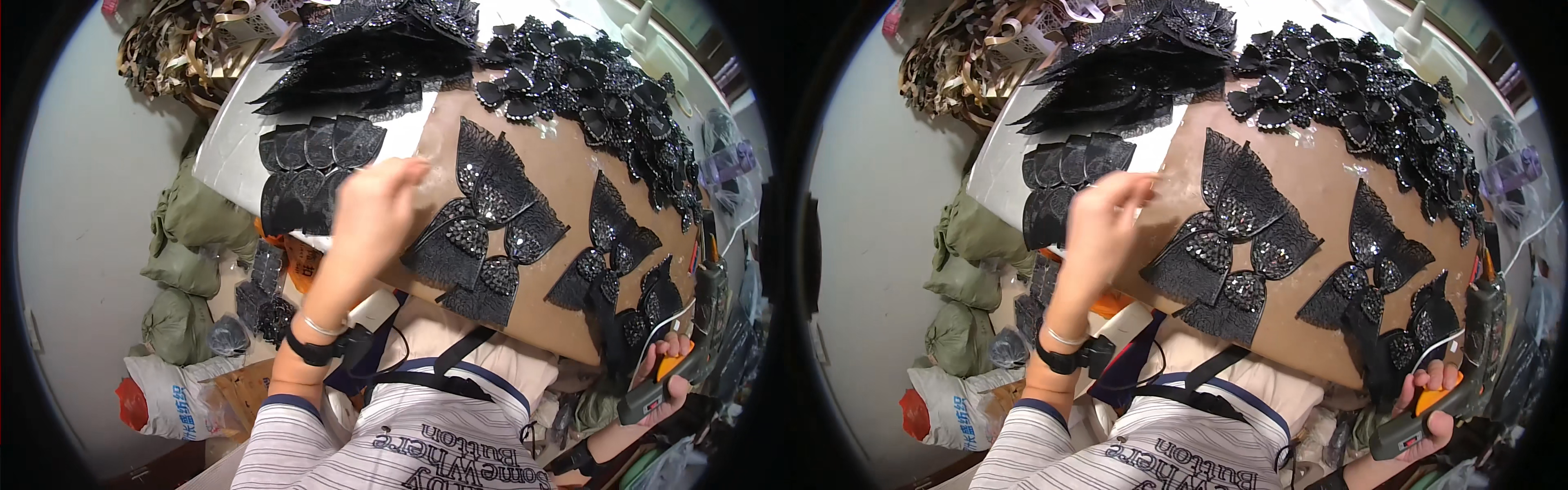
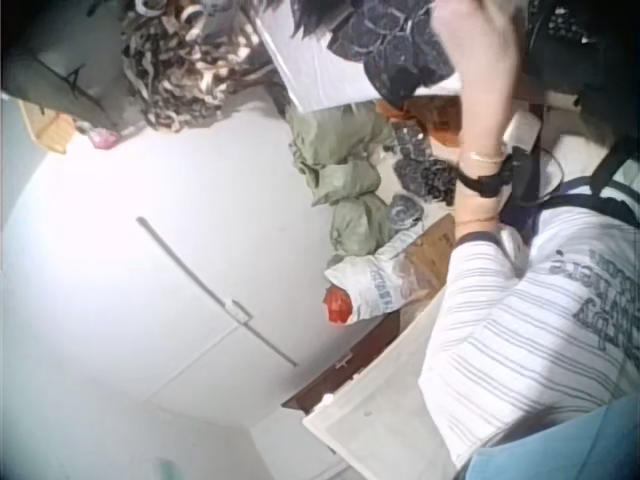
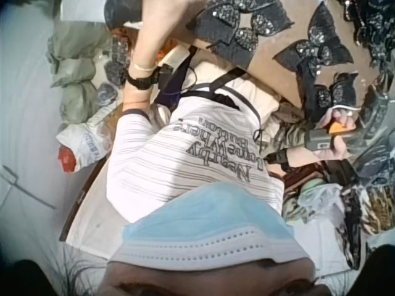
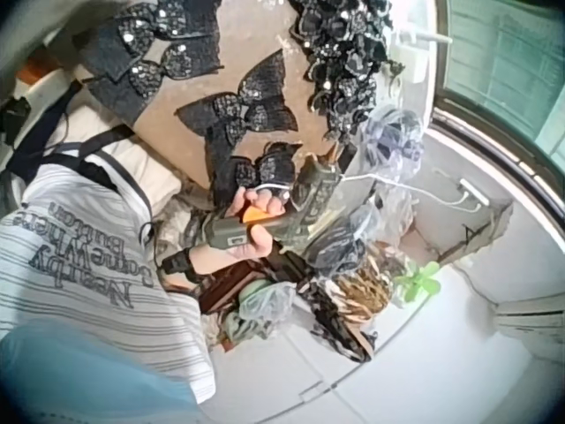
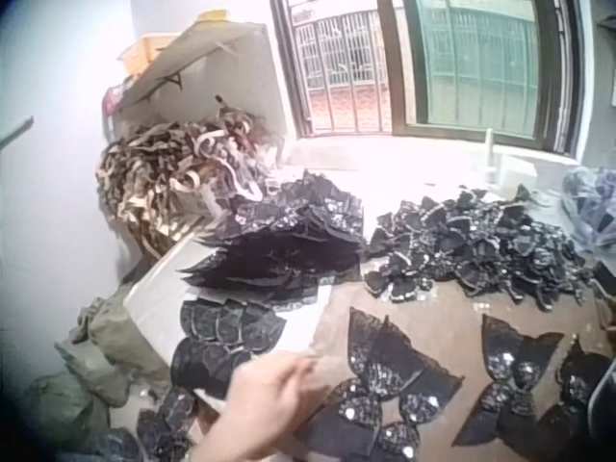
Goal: The person uses a hot glue gun to attach small black lace pieces to a larger black fabric base. They then pick up and inspect the assembled pieces, placing them into a plastic bag.
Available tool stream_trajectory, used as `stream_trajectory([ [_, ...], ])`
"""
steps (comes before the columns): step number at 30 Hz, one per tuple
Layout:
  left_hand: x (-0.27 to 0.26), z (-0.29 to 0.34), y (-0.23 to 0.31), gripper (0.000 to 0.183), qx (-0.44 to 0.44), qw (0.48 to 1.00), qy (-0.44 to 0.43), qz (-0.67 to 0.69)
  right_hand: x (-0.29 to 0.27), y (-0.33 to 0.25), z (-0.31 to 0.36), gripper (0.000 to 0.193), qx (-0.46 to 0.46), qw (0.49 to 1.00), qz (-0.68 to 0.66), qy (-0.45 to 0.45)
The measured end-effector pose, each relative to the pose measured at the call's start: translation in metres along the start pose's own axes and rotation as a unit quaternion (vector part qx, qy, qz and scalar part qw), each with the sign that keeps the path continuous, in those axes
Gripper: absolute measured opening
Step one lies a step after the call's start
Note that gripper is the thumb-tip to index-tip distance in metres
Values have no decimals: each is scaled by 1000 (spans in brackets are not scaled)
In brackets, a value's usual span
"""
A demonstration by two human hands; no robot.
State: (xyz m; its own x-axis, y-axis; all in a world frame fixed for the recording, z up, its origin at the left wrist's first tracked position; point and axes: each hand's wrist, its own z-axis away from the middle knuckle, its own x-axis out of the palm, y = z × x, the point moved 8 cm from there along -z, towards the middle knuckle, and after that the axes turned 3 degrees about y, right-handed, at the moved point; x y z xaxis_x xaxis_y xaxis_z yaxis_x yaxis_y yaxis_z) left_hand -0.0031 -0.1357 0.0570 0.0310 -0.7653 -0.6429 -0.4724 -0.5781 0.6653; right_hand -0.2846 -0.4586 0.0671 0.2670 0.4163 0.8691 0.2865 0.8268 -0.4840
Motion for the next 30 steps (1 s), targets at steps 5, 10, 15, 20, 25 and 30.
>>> stream_trajectory([
  [5,72,32,52,62,50,977,-112,-177,1,-1,4,40,-1,1000,15,-1],
  [10,58,20,26,56,-15,996,-90,-18,-6,-2,11,40,-9,999,35,26],
  [15,42,29,37,38,-110,960,-116,231,-3,10,4,39,-14,997,75,2],
  [20,60,41,95,63,-93,820,-369,427,39,26,-20,37,18,986,149,-79],
  [25,81,50,127,64,-196,683,-424,562,70,48,-36,36,27,977,205,-58],
  [30,83,51,155,52,-348,542,-412,644,60,46,-35,33,6,976,216,-30],
])
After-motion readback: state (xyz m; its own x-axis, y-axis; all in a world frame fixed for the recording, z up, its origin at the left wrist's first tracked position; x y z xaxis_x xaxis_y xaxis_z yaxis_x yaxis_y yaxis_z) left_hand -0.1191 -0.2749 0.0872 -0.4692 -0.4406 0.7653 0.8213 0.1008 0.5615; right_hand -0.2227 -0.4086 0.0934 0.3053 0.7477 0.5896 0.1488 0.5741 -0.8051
